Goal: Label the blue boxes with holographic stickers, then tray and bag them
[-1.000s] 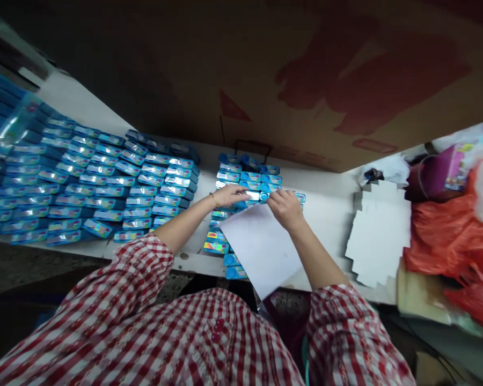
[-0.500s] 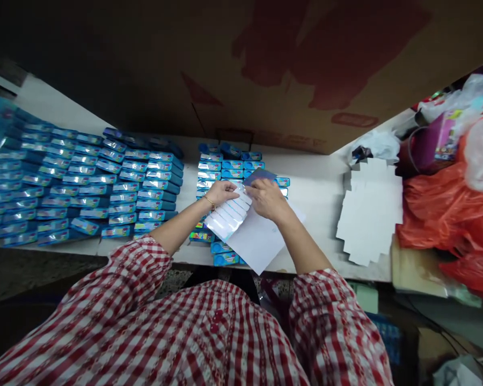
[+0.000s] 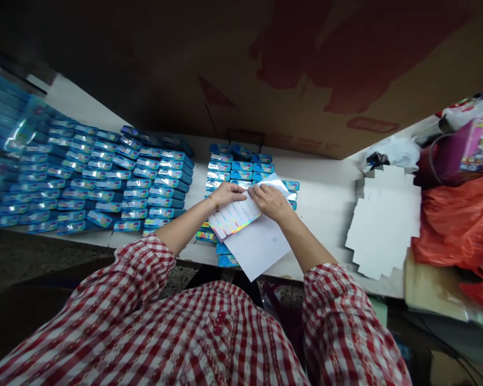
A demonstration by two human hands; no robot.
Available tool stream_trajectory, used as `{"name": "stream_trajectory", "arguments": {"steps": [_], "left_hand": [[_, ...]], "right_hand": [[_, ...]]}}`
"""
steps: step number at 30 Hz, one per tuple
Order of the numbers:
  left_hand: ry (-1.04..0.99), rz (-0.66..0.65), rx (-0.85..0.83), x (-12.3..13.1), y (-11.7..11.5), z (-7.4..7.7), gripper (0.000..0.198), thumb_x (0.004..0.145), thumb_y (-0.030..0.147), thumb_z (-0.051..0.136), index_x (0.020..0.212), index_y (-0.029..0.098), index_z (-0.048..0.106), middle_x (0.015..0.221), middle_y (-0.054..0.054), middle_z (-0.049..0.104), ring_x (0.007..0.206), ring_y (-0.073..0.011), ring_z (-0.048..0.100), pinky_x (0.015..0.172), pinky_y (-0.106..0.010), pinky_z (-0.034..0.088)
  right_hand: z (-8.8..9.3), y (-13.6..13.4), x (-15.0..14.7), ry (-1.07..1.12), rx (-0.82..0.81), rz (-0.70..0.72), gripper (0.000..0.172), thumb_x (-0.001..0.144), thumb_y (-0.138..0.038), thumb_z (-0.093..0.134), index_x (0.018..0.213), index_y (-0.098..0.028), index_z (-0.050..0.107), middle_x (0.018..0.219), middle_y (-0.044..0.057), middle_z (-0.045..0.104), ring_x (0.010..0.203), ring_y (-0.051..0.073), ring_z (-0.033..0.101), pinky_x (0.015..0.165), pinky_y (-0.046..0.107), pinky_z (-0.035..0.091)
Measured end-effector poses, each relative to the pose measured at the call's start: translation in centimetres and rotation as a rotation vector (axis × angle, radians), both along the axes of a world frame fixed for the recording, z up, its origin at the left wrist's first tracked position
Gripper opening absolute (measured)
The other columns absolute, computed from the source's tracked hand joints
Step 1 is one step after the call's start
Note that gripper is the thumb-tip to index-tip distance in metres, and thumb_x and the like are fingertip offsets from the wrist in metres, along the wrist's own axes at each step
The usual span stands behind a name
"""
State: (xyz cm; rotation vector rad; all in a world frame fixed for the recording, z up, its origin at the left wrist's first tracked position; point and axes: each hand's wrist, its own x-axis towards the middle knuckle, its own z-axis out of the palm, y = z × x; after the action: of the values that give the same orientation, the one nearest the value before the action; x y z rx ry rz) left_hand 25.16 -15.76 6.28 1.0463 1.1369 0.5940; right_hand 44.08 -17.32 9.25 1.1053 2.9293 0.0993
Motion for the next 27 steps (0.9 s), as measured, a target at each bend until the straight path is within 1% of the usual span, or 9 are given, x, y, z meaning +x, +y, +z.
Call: {"name": "stream_trajectory", "arguments": {"steps": [2,7,12,15,18,22,23,25,27], "left_hand": [[0.013,0.007,-0.008,-0.2,0.0,-0.1,0.017,0.055,0.019,0.069,0.071,0.013,0.068,0.060,0.003,0.058,0.058,-0.0095,0.051,0.058,-0.023,0.040],[0.039,0.021,0.020,-0.5,0.2,-0.2,0.016,0.052,0.024,0.073,0.062,0.013,0.065,0.056,0.006,0.052,0.058,-0.0087,0.049,0.058,-0.023,0.039],[-0.041,0.066,-0.101,-1.1,0.2,-0.6,0.026,0.051,0.023,0.077,0.073,0.012,0.069,0.065,0.002,0.062,0.060,-0.0101,0.054,0.062,-0.025,0.043],[-0.035,0.069,-0.118,-1.4,0.2,-0.9,0.026,0.053,0.022,0.075,0.076,0.012,0.070,0.064,0.002,0.062,0.059,-0.0095,0.053,0.062,-0.024,0.043],[0.090,0.049,-0.026,-1.8,0.5,-1.3,0.020,0.056,0.022,0.071,0.075,0.013,0.070,0.058,0.004,0.059,0.057,-0.0094,0.051,0.059,-0.023,0.041],[0.341,0.002,0.229,-2.2,1.0,-2.2,0.004,0.057,0.016,0.067,0.060,0.017,0.069,0.051,0.004,0.051,0.058,-0.0117,0.049,0.063,-0.024,0.040],[0.364,0.009,0.267,-2.3,1.1,-2.4,0.006,0.056,0.013,0.066,0.059,0.018,0.068,0.051,0.004,0.051,0.059,-0.0125,0.049,0.065,-0.025,0.040],[0.317,0.071,0.284,-2.6,1.1,-2.4,0.014,0.054,0.010,0.066,0.063,0.019,0.069,0.056,0.003,0.054,0.063,-0.0136,0.051,0.067,-0.025,0.041],[0.149,0.213,0.219,-3.0,1.2,-2.0,0.023,0.056,0.010,0.065,0.077,0.018,0.071,0.068,0.001,0.060,0.070,-0.0135,0.054,0.070,-0.024,0.042]], "right_hand": [[0.0,-0.1,-0.2,-0.018,0.008,0.003,0.036,0.092,-0.014,0.033,0.118,-0.012,0.057,0.112,0.014,0.061,0.085,0.021,0.050,0.072,0.034,0.041],[0.0,0.1,-1.6,-0.022,0.003,-0.043,0.040,0.091,-0.012,0.033,0.127,-0.012,0.051,0.122,0.013,0.057,0.091,0.022,0.051,0.075,0.034,0.045],[-0.7,0.0,-2.2,-0.003,0.019,-0.008,0.039,0.091,-0.009,0.032,0.122,-0.008,0.054,0.120,0.014,0.058,0.099,0.023,0.052,0.078,0.034,0.046],[-0.7,-0.2,-2.2,-0.008,0.003,-0.017,0.037,0.091,-0.009,0.032,0.117,-0.009,0.058,0.119,0.014,0.059,0.097,0.022,0.053,0.076,0.033,0.046],[0.6,-0.3,-2.4,0.002,-0.076,-0.085,0.030,0.091,-0.015,0.037,0.101,-0.012,0.065,0.115,0.013,0.062,0.090,0.021,0.055,0.073,0.032,0.046],[4.3,0.7,-3.2,0.170,-0.209,-0.281,0.023,0.088,-0.023,0.045,0.088,-0.017,0.067,0.109,0.010,0.063,0.090,0.019,0.057,0.067,0.028,0.044],[5.2,1.3,-3.5,0.224,-0.248,-0.336,0.021,0.086,-0.023,0.046,0.086,-0.017,0.067,0.105,0.008,0.064,0.087,0.018,0.058,0.067,0.027,0.043],[6.2,2.9,-4.1,0.334,-0.325,-0.456,0.017,0.081,-0.021,0.050,0.079,-0.017,0.066,0.094,0.006,0.065,0.078,0.016,0.058,0.068,0.027,0.043],[6.2,4.8,-5.0,0.467,-0.438,-0.591,0.014,0.076,-0.023,0.053,0.072,-0.017,0.065,0.078,0.003,0.064,0.069,0.014,0.056,0.065,0.026,0.042]]}}
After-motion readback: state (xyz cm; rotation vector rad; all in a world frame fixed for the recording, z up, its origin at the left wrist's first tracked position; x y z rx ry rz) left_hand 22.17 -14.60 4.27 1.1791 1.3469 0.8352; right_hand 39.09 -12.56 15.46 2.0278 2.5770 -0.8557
